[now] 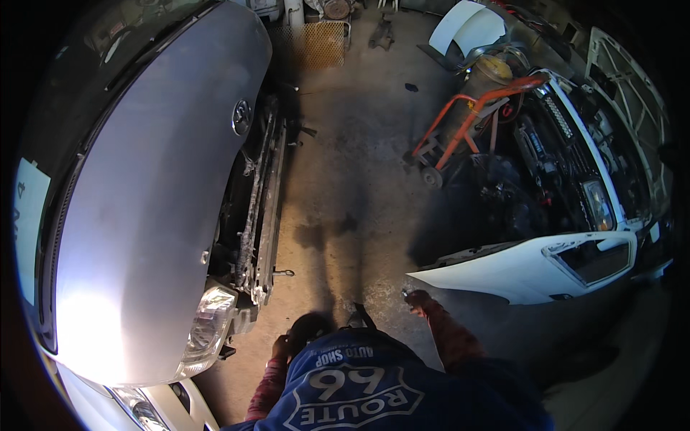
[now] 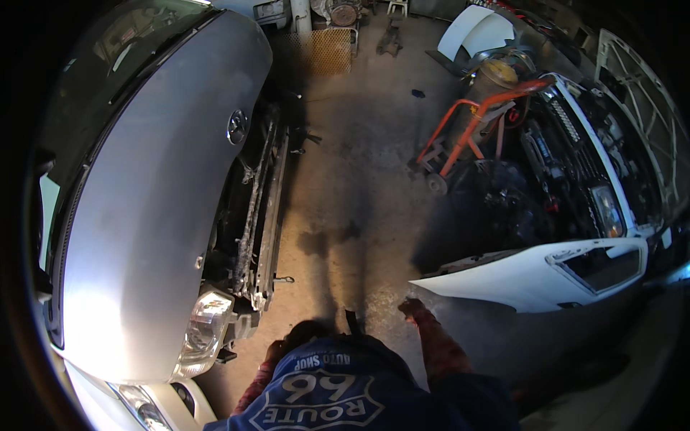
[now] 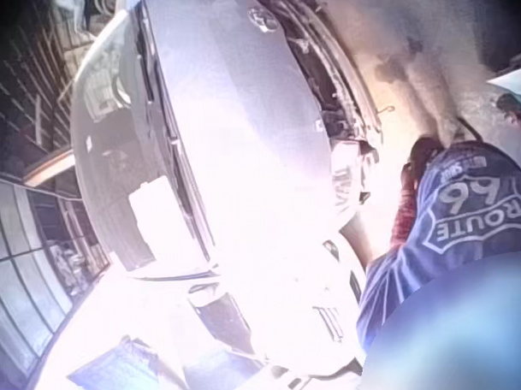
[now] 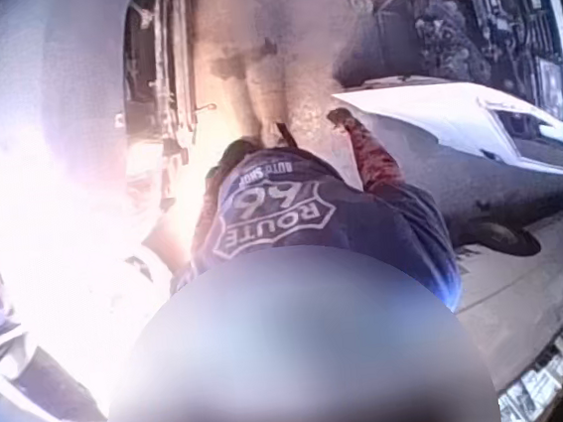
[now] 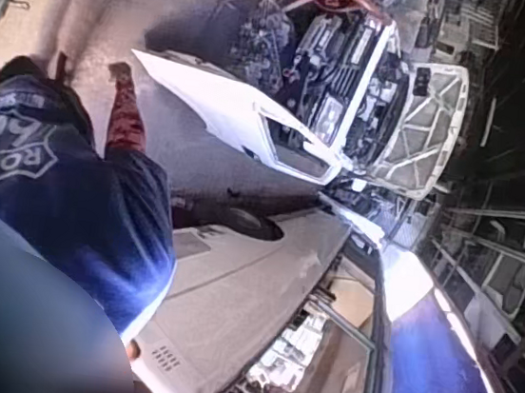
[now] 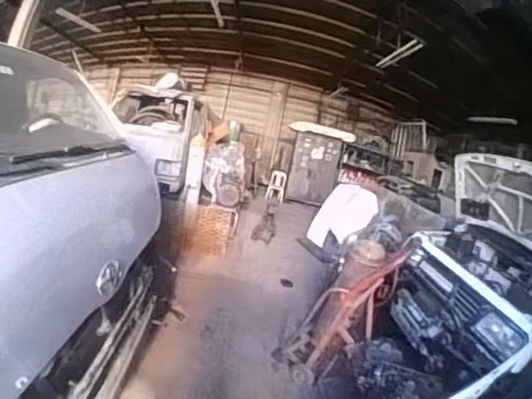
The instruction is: The person kneels under the front of a silver car and uses a wrench to loosen and remove bolts from a suspension bracket. They remove the bracket, briefly inspect it, then reattach it and tighten the bolts. The person also briefly walks to another vehicle to pick up a small part before returning to the first car.
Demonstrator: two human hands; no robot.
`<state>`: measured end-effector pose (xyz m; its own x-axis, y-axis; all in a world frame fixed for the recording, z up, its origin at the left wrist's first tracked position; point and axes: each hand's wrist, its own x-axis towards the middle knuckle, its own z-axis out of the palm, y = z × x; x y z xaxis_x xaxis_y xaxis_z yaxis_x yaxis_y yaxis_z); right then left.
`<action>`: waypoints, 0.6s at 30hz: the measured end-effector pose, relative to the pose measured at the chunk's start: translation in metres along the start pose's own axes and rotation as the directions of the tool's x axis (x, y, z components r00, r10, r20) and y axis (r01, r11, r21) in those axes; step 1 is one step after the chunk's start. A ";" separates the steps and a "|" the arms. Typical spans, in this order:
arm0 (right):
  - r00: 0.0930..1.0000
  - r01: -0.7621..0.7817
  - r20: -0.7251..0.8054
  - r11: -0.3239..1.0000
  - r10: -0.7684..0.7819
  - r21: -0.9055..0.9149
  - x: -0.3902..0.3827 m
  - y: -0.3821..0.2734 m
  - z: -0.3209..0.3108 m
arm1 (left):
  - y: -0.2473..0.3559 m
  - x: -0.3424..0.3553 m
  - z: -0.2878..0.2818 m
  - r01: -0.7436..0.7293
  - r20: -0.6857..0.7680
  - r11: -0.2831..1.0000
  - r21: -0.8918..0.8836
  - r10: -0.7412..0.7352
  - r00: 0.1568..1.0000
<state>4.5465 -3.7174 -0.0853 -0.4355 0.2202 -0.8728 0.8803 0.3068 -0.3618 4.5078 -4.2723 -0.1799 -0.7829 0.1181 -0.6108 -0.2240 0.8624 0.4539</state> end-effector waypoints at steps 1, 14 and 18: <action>1.000 0.021 -0.017 0.998 -0.022 -0.052 0.012 -0.024 -0.016 | 0.020 0.022 -0.009 0.002 0.119 0.991 0.137 -0.019 0.993; 0.991 -0.055 -0.088 0.904 0.101 0.423 0.109 -0.203 -0.161 | 0.188 0.279 -0.136 0.267 0.333 0.951 -0.155 -0.204 0.920; 0.944 -0.238 -0.084 0.836 0.318 0.494 0.105 -0.174 -0.193 | 0.263 0.410 -0.215 0.489 0.494 0.825 -0.283 -0.312 0.812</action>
<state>4.3115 -3.5693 -0.0509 -0.1468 0.3837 -0.9117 0.9326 -0.2536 -0.2569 4.0032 -4.1025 -0.1716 -0.2789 0.0699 -0.9578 -0.7323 0.6297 0.2592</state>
